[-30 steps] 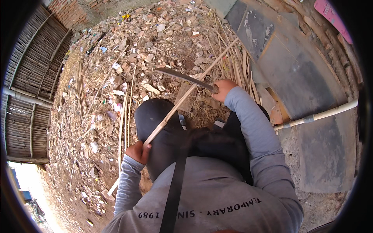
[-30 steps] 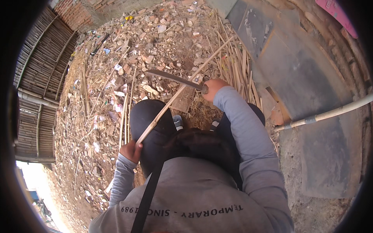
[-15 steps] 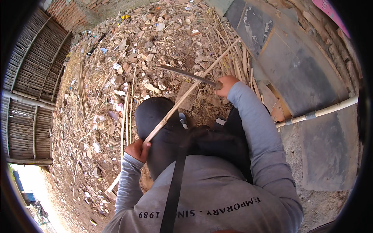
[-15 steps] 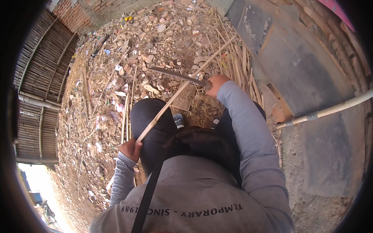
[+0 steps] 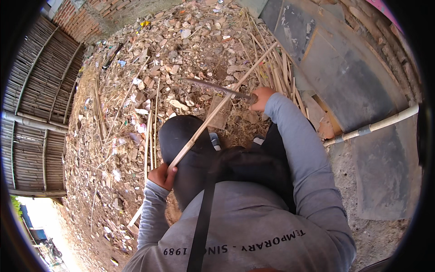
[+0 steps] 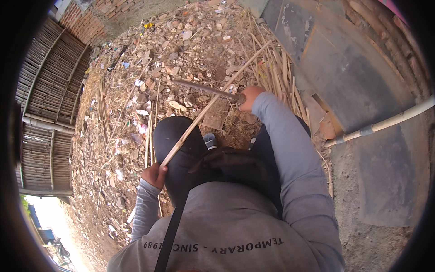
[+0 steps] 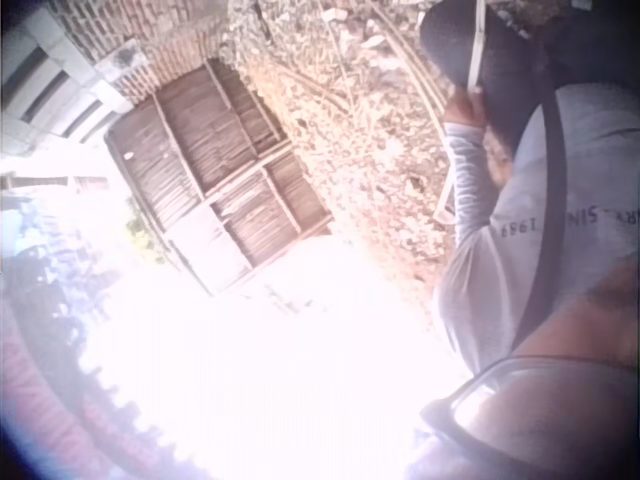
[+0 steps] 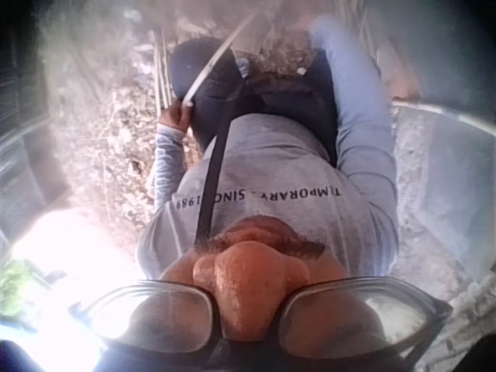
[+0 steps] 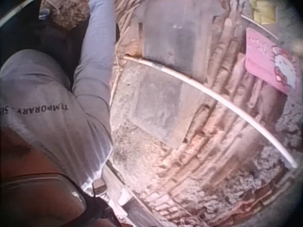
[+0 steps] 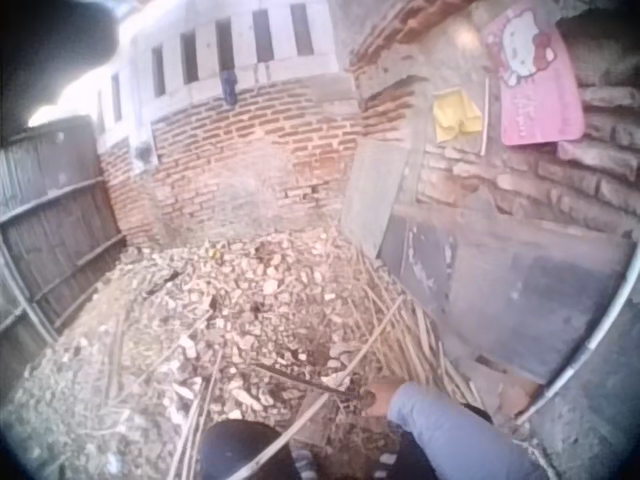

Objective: The person shaves a thin strip of bamboo by hand using a large blade.

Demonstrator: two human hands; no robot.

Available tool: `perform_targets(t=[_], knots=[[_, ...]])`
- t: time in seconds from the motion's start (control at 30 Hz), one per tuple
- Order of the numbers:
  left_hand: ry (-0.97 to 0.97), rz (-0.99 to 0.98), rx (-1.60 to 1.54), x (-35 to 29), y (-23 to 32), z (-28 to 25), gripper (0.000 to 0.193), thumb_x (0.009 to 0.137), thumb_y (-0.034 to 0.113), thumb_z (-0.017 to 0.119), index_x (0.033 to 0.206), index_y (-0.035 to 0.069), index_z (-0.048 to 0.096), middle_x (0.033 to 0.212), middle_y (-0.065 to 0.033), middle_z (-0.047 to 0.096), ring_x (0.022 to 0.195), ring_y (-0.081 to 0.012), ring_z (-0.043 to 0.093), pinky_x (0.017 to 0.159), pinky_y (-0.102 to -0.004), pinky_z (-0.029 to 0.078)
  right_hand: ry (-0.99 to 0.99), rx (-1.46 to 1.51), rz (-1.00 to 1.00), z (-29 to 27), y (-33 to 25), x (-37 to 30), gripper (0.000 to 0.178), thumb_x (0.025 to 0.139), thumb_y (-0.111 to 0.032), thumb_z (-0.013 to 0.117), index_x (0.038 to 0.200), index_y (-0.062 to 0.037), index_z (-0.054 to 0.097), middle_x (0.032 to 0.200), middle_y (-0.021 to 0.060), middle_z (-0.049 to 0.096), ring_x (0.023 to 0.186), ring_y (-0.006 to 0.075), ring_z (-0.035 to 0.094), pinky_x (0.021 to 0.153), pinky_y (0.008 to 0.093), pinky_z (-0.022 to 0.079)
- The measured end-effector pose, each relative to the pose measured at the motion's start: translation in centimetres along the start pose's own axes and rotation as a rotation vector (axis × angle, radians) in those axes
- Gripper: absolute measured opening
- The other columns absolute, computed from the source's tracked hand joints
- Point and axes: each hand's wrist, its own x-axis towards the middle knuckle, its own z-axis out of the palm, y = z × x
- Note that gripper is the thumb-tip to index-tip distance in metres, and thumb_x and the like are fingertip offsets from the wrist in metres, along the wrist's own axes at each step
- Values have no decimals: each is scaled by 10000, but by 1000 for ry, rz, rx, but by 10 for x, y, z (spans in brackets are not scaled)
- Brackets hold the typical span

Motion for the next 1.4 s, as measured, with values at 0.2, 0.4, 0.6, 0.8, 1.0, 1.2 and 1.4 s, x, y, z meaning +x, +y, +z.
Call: perform_targets(t=[0.2, 0.4, 0.6, 0.8, 1.0, 1.2, 1.4], knots=[[-5, -30, 17, 1, 9, -4, 457, 884, 424, 586, 646, 48, 481, 499, -170, 485, 493, -387, 537, 462, -451, 399, 191, 36, 242, -2, 22, 11, 415, 645, -313, 698, 963, -49, 680, 918, 168, 665, 885, 324, 641, 798, 396, 506], [14, 5, 31, 1, -3, 2, 462, 890, 434, 571, 652, 47, 485, 508, -174, 495, 500, -396, 537, 471, -460, 407, 107, -17, 15, 5, -6, -4, 370, 656, -334, 692, 918, -72, 687, 886, 183, 665, 874, 334, 641, 802, 405, 507], [1, -25, 20, 3, 14, -7, 456, 892, 431, 568, 661, 44, 500, 509, -175, 497, 505, -388, 548, 474, -454, 411, 130, 101, 210, 0, 23, 12, 404, 627, -340, 716, 917, -60, 692, 895, 177, 671, 878, 329, 644, 789, 399, 510], [-5, -15, 44, 1, 7, -5, 462, 889, 429, 576, 650, 43, 490, 495, -171, 486, 494, -381, 545, 466, -448, 409, 228, 74, 197, 6, 15, 6, 412, 627, -336, 703, 933, -61, 689, 911, 176, 669, 881, 332, 640, 789, 400, 511], [-4, -10, 16, 1, 1, -2, 471, 884, 433, 587, 640, 42, 487, 488, -162, 485, 487, -374, 544, 462, -443, 408, 95, 31, 59, 2, 7, -2, 421, 663, -383, 714, 933, -60, 687, 848, 150, 682, 826, 313, 650, 755, 417, 505], [-1, -29, 16, 2, 8, -5, 460, 881, 421, 597, 640, 43, 494, 482, -156, 477, 471, -362, 538, 454, -435, 404, 135, 56, 201, 4, 19, 11, 403, 644, -336, 686, 931, -52, 689, 888, 162, 677, 872, 312, 650, 797, 397, 508], [-49, -32, 27, 3, 5, -7, 457, 893, 424, 563, 674, 28, 501, 522, -184, 496, 528, -398, 548, 493, -457, 410, 172, 115, 132, 0, 12, -2, 424, 633, -344, 693, 934, -45, 691, 912, 171, 672, 881, 326, 643, 789, 403, 506]])
